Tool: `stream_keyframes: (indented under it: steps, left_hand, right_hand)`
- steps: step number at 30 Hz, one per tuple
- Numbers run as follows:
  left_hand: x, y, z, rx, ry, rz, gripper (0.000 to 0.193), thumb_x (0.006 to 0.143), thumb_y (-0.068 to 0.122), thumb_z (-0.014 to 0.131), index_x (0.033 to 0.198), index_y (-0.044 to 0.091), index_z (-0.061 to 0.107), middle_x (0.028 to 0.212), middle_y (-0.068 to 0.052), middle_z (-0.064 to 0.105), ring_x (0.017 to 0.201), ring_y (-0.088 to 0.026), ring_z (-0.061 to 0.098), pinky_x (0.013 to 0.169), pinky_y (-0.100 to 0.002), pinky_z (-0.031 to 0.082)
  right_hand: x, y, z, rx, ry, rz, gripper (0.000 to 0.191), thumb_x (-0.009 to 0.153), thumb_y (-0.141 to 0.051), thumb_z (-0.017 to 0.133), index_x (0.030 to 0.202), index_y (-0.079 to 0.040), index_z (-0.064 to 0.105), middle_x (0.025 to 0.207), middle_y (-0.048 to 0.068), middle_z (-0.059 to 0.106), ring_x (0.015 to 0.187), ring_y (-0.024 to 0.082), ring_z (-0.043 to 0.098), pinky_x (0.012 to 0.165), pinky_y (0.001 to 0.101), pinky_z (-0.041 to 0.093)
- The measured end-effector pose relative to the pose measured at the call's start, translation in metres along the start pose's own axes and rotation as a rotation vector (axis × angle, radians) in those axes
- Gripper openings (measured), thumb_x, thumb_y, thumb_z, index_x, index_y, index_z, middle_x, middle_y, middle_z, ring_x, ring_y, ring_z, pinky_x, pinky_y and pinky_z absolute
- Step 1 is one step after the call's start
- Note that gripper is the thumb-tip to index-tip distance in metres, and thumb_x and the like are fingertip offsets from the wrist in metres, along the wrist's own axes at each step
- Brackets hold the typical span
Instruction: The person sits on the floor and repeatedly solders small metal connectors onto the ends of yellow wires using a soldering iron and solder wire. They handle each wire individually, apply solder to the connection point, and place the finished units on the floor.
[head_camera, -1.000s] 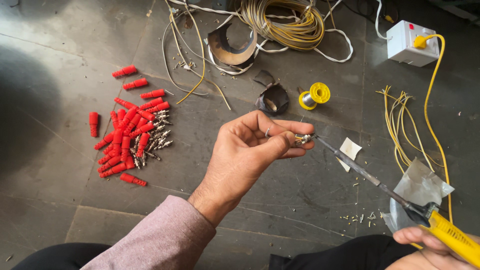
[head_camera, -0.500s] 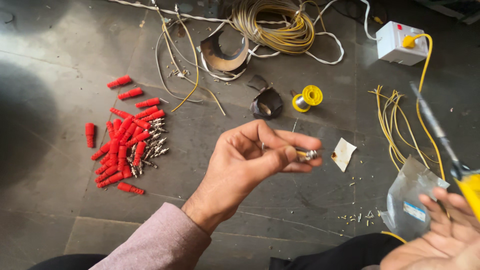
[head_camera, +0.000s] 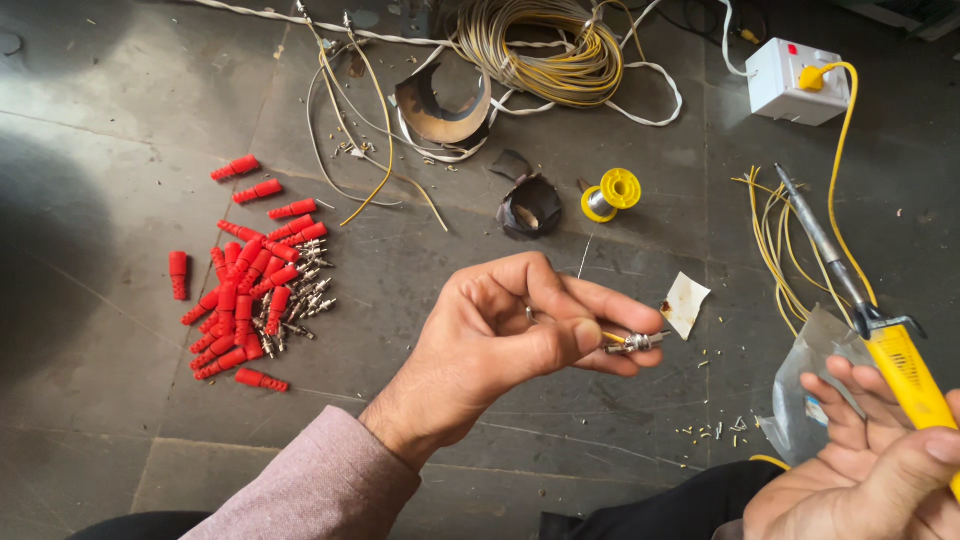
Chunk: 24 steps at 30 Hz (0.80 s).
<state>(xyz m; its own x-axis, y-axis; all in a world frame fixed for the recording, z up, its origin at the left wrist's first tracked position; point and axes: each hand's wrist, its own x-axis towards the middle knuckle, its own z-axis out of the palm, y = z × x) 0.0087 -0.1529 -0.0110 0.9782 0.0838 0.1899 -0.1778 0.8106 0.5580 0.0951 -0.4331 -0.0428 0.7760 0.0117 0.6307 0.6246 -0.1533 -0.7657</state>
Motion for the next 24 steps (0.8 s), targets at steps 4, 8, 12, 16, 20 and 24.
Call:
stream_keyframes:
  steps: [4, 8, 12, 16, 20, 24]
  left_hand:
    - [0.000, 0.000, -0.001, -0.012, 0.006, -0.002, 0.014, 0.100, -0.007, 0.062, 0.089, 0.001, 0.057, 0.127, -0.033, 0.068, 0.114, -0.042, 0.071, 0.098, -0.053, 0.062]
    - [0.001, 0.001, 0.000, -0.009, 0.014, -0.005, 0.013, 0.100, -0.007, 0.061, 0.089, 0.000, 0.058, 0.127, -0.033, 0.068, 0.113, -0.042, 0.072, 0.098, -0.053, 0.063]
    - [0.003, 0.002, 0.000, 0.017, 0.054, -0.032, 0.012, 0.099, -0.004, 0.061, 0.088, 0.001, 0.058, 0.126, -0.033, 0.069, 0.111, -0.041, 0.073, 0.095, -0.050, 0.064]
    - [0.004, 0.000, 0.001, 0.057, 0.116, -0.066, 0.009, 0.098, 0.002, 0.061, 0.089, 0.001, 0.061, 0.124, -0.026, 0.071, 0.103, -0.035, 0.076, 0.086, -0.044, 0.066]
    - [0.008, -0.002, 0.001, 0.338, 0.302, -0.177, 0.011, 0.094, 0.010, 0.072, 0.095, -0.001, 0.072, 0.116, -0.011, 0.075, 0.079, -0.020, 0.073, 0.063, -0.035, 0.061]
    - [0.008, 0.009, -0.032, 0.769, 0.449, -0.519, 0.019, 0.083, 0.021, 0.079, 0.091, 0.004, 0.081, 0.082, -0.006, 0.074, 0.064, -0.012, 0.063, 0.054, -0.030, 0.054]
  right_hand:
    - [-0.003, 0.001, 0.000, 0.012, 0.003, -0.002, 0.044, 0.124, -0.032, 0.046, 0.146, 0.005, 0.041, 0.115, 0.025, 0.061, 0.107, 0.031, 0.066, 0.095, 0.0401, 0.059]
    - [-0.006, 0.000, 0.000, 0.056, -0.003, 0.006, 0.043, 0.124, -0.030, 0.048, 0.150, 0.004, 0.041, 0.117, 0.025, 0.062, 0.110, 0.031, 0.067, 0.096, 0.0400, 0.060]
    - [-0.005, -0.007, 0.008, 0.151, -0.032, 0.041, 0.037, 0.123, -0.023, 0.050, 0.150, 0.000, 0.041, 0.114, 0.029, 0.064, 0.106, 0.035, 0.070, 0.090, 0.0433, 0.063]
    - [-0.006, -0.019, 0.030, 0.195, -0.083, 0.028, 0.024, 0.120, -0.008, 0.056, 0.141, -0.002, 0.047, 0.114, 0.033, 0.067, 0.105, 0.040, 0.073, 0.088, 0.0483, 0.067]
    - [-0.003, -0.031, 0.055, 0.190, -0.206, 0.024, 0.036, 0.106, 0.006, 0.062, 0.137, -0.002, 0.045, 0.123, 0.032, 0.064, 0.116, 0.039, 0.069, 0.097, 0.0493, 0.063]
    - [0.013, -0.034, 0.076, 0.169, -0.385, 0.011, 0.050, 0.100, 0.012, 0.064, 0.141, -0.004, 0.041, 0.139, 0.028, 0.058, 0.132, 0.034, 0.062, 0.113, 0.0454, 0.056]
